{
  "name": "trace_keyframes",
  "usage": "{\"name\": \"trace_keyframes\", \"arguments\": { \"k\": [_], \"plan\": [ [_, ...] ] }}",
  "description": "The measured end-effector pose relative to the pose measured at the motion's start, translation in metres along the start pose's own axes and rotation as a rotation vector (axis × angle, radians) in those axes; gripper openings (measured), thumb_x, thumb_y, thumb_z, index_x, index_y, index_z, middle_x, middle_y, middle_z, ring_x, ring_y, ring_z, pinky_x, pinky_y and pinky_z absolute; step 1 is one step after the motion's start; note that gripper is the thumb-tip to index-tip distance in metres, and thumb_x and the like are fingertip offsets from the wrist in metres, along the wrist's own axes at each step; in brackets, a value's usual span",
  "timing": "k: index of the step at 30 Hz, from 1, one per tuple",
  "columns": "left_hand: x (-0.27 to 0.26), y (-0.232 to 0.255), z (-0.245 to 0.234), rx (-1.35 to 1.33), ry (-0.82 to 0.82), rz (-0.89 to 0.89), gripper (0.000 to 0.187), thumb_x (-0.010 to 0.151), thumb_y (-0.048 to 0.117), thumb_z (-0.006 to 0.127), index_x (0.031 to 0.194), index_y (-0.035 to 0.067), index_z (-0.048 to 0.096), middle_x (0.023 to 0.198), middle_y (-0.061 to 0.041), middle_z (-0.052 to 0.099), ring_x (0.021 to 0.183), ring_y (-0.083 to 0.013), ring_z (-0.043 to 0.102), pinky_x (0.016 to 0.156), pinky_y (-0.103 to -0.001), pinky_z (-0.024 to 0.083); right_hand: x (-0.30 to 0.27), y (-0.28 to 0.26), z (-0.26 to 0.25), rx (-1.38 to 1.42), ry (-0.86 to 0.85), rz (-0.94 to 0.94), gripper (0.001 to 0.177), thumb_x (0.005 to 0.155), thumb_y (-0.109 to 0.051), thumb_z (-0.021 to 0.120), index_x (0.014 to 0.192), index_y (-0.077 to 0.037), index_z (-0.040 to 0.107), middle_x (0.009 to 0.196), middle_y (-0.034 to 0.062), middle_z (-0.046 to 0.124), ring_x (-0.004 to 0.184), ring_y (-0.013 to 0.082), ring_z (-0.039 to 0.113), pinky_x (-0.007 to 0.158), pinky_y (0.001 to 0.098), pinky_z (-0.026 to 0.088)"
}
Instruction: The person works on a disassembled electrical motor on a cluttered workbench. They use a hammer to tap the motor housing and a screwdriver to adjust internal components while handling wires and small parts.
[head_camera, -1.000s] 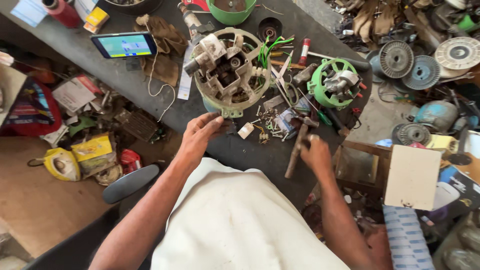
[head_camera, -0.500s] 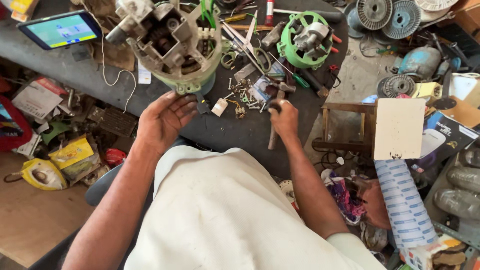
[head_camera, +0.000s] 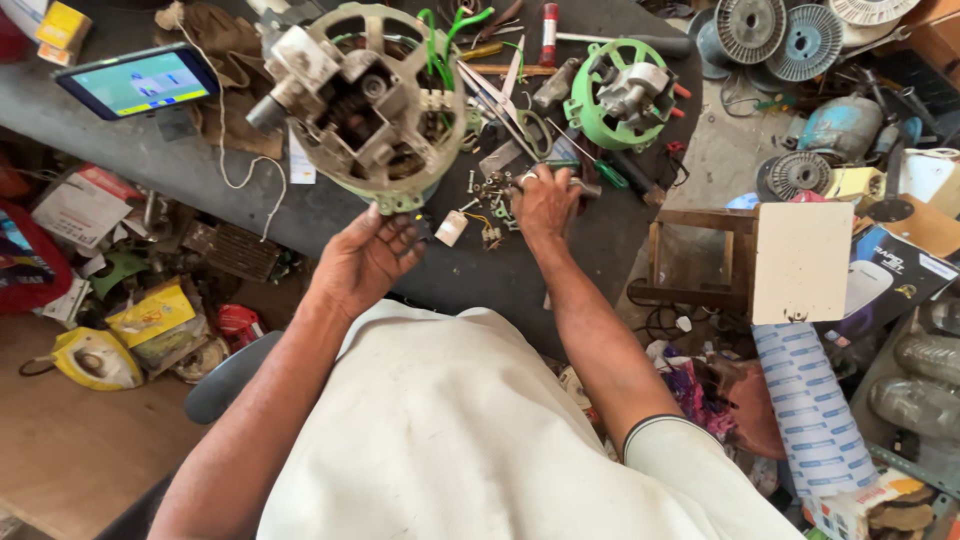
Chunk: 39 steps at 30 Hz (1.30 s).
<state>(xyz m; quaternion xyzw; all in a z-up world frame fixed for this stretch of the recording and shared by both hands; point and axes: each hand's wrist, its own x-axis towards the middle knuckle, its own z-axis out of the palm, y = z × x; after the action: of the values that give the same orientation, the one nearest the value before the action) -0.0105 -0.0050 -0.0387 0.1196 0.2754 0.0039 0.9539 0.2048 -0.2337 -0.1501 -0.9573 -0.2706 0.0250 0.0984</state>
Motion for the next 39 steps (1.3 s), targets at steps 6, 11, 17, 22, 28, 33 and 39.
{"name": "trace_keyframes", "arguments": {
  "k": [6, 11, 17, 22, 28, 33, 39],
  "plan": [
    [0.003, 0.013, -0.01, 0.034, -0.091, -0.173, 0.022, 0.097, 0.032, 0.067, 0.101, 0.01, 0.065, 0.102, -0.006, 0.069, 0.108, -0.0261, 0.065, 0.101, -0.053, 0.049, 0.008, -0.024, 0.001, -0.166, -0.033, 0.148, 0.032, 0.077, -0.038, 0.082, 0.096, -0.013, 0.08, 0.12, 0.007, 0.061, 0.122, 0.0354, 0.046, 0.092, 0.0611, 0.037],
    [0.011, 0.032, -0.018, 0.09, -0.172, -0.306, 0.015, 0.099, 0.026, 0.067, 0.103, 0.013, 0.061, 0.107, -0.005, 0.067, 0.11, -0.0258, 0.063, 0.101, -0.052, 0.048, 0.001, -0.053, -0.036, 0.052, 0.082, 0.257, 0.024, 0.081, -0.028, 0.08, 0.094, -0.008, 0.078, 0.109, 0.0088, 0.069, 0.11, 0.0313, 0.059, 0.101, 0.0595, 0.033],
    [0.025, 0.052, -0.022, 0.174, -0.241, -0.504, 0.019, 0.1, 0.028, 0.067, 0.109, 0.012, 0.06, 0.113, -0.007, 0.066, 0.112, -0.0246, 0.063, 0.099, -0.05, 0.048, -0.063, -0.145, -0.135, 0.807, 0.393, 0.308, 0.012, 0.092, -0.007, 0.075, 0.102, -0.001, 0.071, 0.091, 0.0078, 0.076, 0.081, 0.0144, 0.072, 0.077, 0.0287, 0.058],
    [0.033, 0.062, -0.021, 0.176, -0.291, -0.641, 0.025, 0.1, 0.029, 0.063, 0.119, 0.011, 0.062, 0.115, -0.006, 0.067, 0.111, -0.0229, 0.063, 0.098, -0.047, 0.049, -0.085, -0.208, -0.192, 0.638, 0.426, 0.251, 0.012, 0.084, -0.001, 0.078, 0.094, 0.001, 0.073, 0.085, 0.0108, 0.075, 0.068, 0.0159, 0.065, 0.062, 0.0312, 0.05],
    [0.035, 0.068, -0.015, 0.179, -0.364, -0.669, 0.022, 0.103, 0.027, 0.063, 0.119, 0.012, 0.063, 0.116, -0.003, 0.068, 0.111, -0.0189, 0.062, 0.097, -0.045, 0.048, -0.073, -0.248, -0.201, 0.612, 0.461, -0.037, 0.016, 0.087, 0.001, 0.076, 0.103, -0.002, 0.072, 0.099, 0.0126, 0.072, 0.088, 0.0252, 0.073, 0.078, 0.0365, 0.059],
    [0.034, 0.068, -0.016, 0.147, -0.362, -0.694, 0.02, 0.103, 0.027, 0.063, 0.119, 0.016, 0.064, 0.114, 0.0, 0.067, 0.109, -0.017, 0.061, 0.095, -0.043, 0.048, -0.066, -0.254, -0.185, 0.49, 0.464, -0.015, 0.018, 0.087, 0.0, 0.081, 0.103, -0.003, 0.073, 0.101, 0.0119, 0.067, 0.09, 0.0268, 0.069, 0.079, 0.0362, 0.057],
    [0.037, 0.064, -0.019, 0.125, -0.352, -0.707, 0.02, 0.101, 0.029, 0.063, 0.116, 0.015, 0.065, 0.111, 0.0, 0.068, 0.107, -0.017, 0.063, 0.095, -0.043, 0.048, -0.067, -0.251, -0.179, 0.44, 0.468, -0.046, 0.017, 0.087, 0.001, 0.081, 0.102, -0.005, 0.078, 0.097, 0.0105, 0.065, 0.088, 0.0258, 0.068, 0.075, 0.0347, 0.056]
  ]
}}
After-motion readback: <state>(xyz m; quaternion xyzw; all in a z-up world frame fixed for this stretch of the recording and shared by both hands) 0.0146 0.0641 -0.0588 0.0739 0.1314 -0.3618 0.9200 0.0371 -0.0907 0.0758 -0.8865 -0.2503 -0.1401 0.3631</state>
